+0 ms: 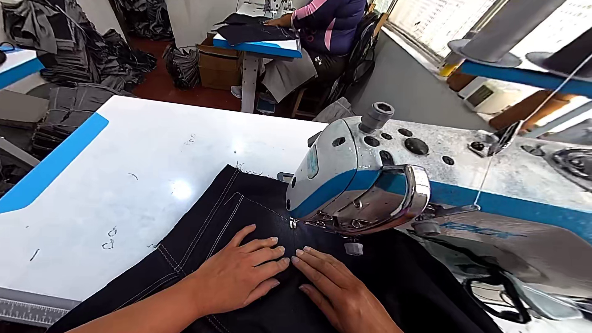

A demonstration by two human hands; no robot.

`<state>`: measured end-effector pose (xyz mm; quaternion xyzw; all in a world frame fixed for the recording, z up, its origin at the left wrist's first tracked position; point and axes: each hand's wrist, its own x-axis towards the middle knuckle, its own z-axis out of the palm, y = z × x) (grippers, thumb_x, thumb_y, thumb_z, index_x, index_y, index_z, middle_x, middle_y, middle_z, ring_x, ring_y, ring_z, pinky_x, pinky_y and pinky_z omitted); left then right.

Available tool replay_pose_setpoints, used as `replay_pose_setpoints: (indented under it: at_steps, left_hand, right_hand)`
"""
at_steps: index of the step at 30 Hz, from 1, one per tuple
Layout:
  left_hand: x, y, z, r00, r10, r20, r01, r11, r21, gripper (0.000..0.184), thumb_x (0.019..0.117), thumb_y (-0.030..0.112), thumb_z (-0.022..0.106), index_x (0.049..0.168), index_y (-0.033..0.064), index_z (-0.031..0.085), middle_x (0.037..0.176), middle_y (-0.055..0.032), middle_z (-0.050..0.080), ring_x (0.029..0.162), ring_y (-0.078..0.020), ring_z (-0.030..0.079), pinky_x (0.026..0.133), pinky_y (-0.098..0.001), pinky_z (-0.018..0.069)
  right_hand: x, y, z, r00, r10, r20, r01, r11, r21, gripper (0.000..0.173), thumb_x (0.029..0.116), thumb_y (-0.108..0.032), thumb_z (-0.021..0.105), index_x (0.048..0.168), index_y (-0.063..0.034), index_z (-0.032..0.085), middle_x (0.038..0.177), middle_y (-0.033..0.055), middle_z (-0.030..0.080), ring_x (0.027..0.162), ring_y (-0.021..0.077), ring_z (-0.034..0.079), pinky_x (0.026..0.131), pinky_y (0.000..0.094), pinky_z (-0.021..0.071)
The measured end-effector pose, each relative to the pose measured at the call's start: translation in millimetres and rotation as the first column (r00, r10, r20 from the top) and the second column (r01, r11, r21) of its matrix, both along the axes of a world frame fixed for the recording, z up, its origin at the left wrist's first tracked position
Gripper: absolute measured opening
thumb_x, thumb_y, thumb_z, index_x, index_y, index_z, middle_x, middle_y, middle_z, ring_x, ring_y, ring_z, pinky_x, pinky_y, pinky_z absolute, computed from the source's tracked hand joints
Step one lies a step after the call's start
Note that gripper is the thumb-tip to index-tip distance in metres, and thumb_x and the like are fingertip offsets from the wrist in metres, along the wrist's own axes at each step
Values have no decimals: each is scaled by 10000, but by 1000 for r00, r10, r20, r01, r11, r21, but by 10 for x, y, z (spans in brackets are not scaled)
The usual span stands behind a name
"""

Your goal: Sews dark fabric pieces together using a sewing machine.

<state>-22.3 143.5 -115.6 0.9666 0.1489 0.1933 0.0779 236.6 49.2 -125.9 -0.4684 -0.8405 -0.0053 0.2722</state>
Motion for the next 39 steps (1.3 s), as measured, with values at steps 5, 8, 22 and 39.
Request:
replay_pose_setpoints:
  at_steps: [5, 8, 22, 39]
  left_hand:
    - [22, 18, -4, 1000, 15, 8, -15, 1000, -3, 389, 1092, 357, 399, 1350, 195, 641, 1407, 3, 639, 1394, -202, 522, 1177, -560, 324]
    - [66, 88, -22, 999, 39, 25, -39, 999, 1, 393, 1087, 354, 403, 1337, 193, 660, 1391, 19, 651, 1385, -186, 532, 1176, -558, 335]
    - [127, 352, -17, 999, 33, 24, -33, 999, 12, 393, 1082, 370, 411, 1334, 188, 653, 1386, 9, 650, 1386, -214, 530, 1156, -581, 350]
    - [172, 540, 15, 999, 33, 18, -34, 999, 26, 387, 1078, 357, 424, 1323, 192, 673, 1347, 28, 671, 1365, -177, 544, 1170, -560, 345]
  right_hand:
    - [41, 71, -15, 999, 23, -37, -23, 1000, 5, 355, 1082, -321, 501, 1305, -114, 685, 1324, 59, 697, 1319, 192, 597, 1138, 312, 443]
    - [67, 160, -7, 1000, 7, -29, -7, 1000, 7, 348, 1083, -307, 495, 1307, -129, 692, 1328, 45, 698, 1312, 189, 606, 1125, 322, 461]
    - [142, 337, -23, 988, 69, -137, -58, 994, 88, 221, 1017, -163, 584, 1097, -98, 779, 1157, 55, 769, 1215, 149, 674, 1086, 267, 497]
    - [221, 543, -71, 984, 47, -170, -32, 995, 90, 220, 1003, -168, 585, 1068, -120, 790, 1123, 50, 777, 1159, 153, 704, 1004, 279, 558]
